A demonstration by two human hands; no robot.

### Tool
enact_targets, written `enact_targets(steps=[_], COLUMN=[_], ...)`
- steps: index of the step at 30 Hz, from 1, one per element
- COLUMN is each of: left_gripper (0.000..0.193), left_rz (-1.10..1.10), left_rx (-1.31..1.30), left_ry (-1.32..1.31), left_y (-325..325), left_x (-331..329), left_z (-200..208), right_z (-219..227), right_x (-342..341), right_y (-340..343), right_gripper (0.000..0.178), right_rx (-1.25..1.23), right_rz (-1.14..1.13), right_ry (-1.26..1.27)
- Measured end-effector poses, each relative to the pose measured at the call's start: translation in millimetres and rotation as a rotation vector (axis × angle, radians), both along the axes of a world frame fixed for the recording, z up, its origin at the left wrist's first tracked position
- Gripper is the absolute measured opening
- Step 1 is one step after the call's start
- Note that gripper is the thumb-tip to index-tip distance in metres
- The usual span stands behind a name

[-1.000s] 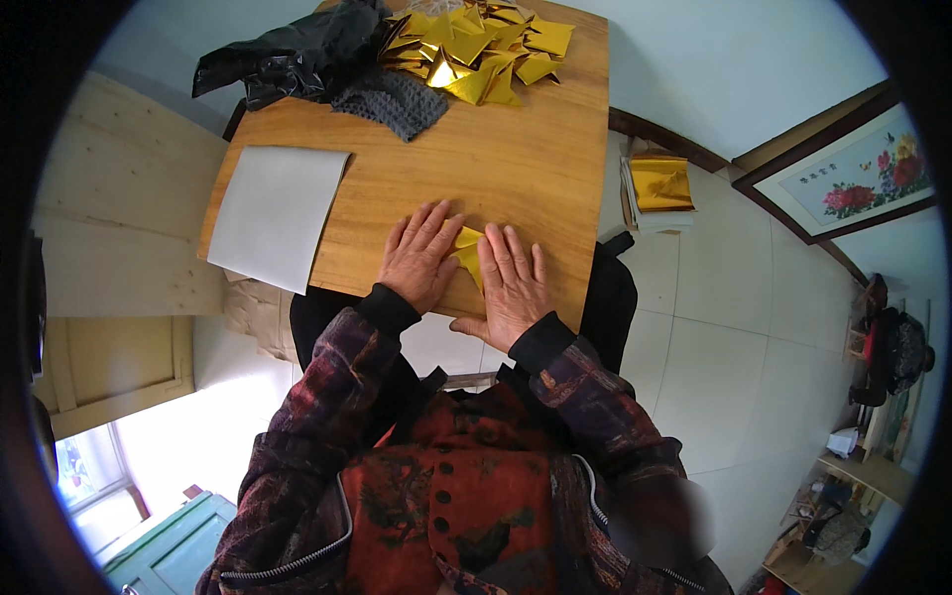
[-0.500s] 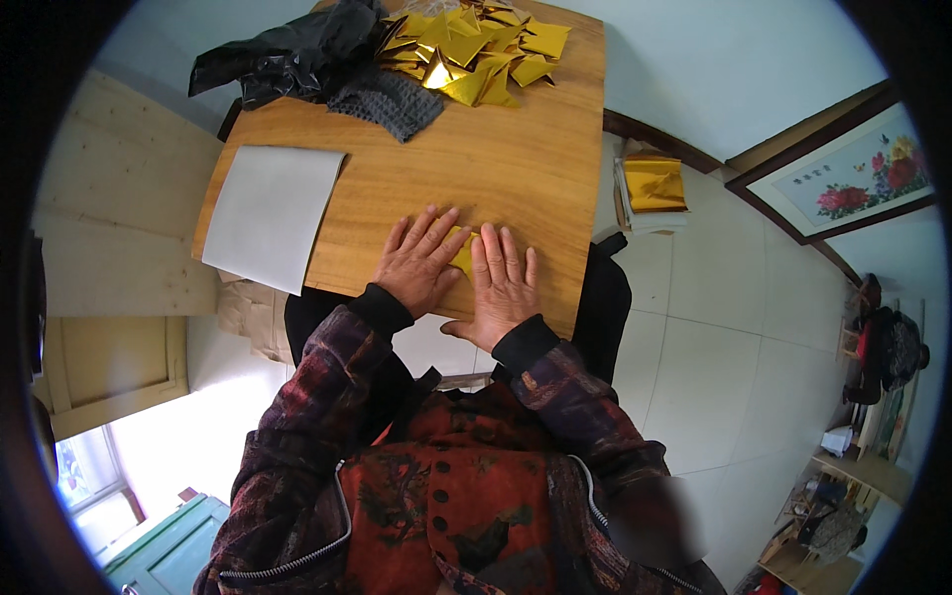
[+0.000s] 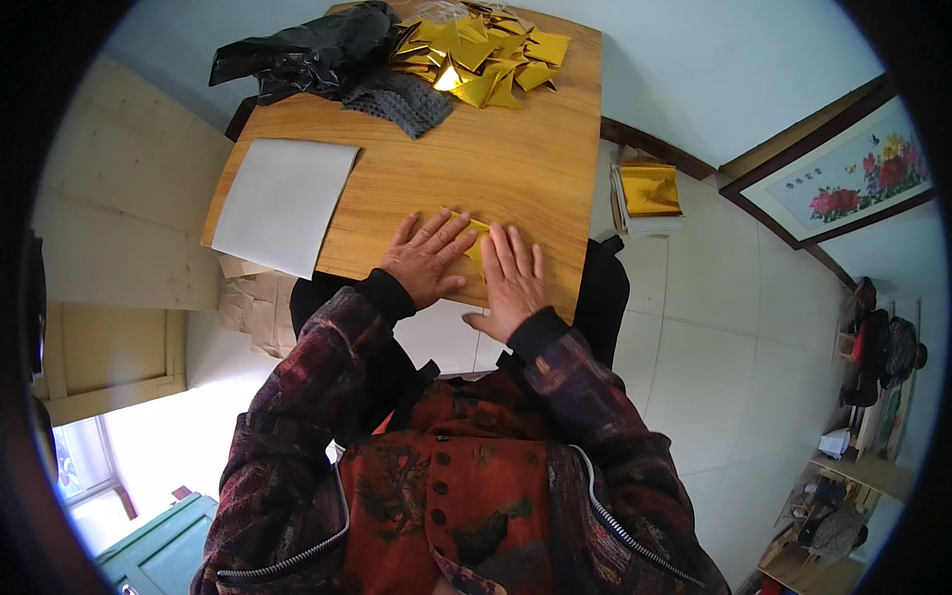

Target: The person folds a sheet of gold paper into a small triangular packet by hand. They repeatedly crease and align edges to form a compact shape and place the finished packet on the table.

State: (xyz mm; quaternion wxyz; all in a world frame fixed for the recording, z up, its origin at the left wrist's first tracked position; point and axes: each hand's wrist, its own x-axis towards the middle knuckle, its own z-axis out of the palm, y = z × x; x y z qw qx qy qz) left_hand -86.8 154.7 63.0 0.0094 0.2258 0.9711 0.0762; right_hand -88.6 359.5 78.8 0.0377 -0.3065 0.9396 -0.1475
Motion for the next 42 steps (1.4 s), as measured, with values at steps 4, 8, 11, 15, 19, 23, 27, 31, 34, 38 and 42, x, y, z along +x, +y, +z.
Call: enact_targets(steps=[4, 8, 11, 15, 19, 23, 27, 31, 34, 38, 42], left_gripper=[0.069, 0.068, 0.067, 0.067, 0.066, 0.066, 0.066, 0.068, 0.074, 0.072, 0.075], left_rz=[0.006, 0.006, 0.005, 0.005, 0.015, 0.017, 0.014, 0.019, 0.033, 0.043, 0.056], left_rx=[-0.004, -0.006, -0.002, 0.012, 0.019, -0.030, 0.001, -0.039, 0.042, 0.076, 0.118], left_ry=[0.012, 0.005, -0.005, 0.005, -0.015, -0.031, -0.010, -0.020, -0.016, 0.004, 0.042], left_y=[2.1, 1.3, 0.9, 0.6, 1.7, 1.7, 0.9, 1.3, 1.3, 1.4, 0.9], left_x=[0.6, -0.6, 0.6, 0.1, 0.6, -0.4, -0.5, -0.6, 0.3, 1.8, 1.9], left_z=[-1.0, 0.4, 1.1, 0.2, -0.2, 0.9, -0.2, -1.1, -0.4, 0.9, 1.4], right_z=[9.7, 10.4, 9.0, 8.4, 7.7, 10.9, 9.5, -4.0, -7.7, -7.3, -6.2], right_x=[28.2, 25.9, 20.9, 21.5, 26.4, 33.7, 27.5, 7.0, 1.3, 5.5, 3.6], right_y=[24.9, 34.8, 31.1, 24.6, 23.2, 27.1, 22.3, -0.9, -3.5, -4.8, -7.5], right_gripper=[0.107, 0.101, 0.098, 0.096, 0.093, 0.090, 0.082, 0.088, 0.095, 0.109, 0.119], right_rx=[0.056, -0.069, -0.055, 0.036, 0.049, 0.066, -0.134, -0.090, -0.008, -0.049, -0.095], right_rz=[0.069, 0.062, 0.059, 0.080, 0.082, 0.120, 0.152, 0.124, 0.089, 0.042, -0.026], right_ry=[-0.028, -0.037, -0.032, 0.002, 0.034, 0.036, 0.049, 0.064, 0.029, 0.036, 0.005])
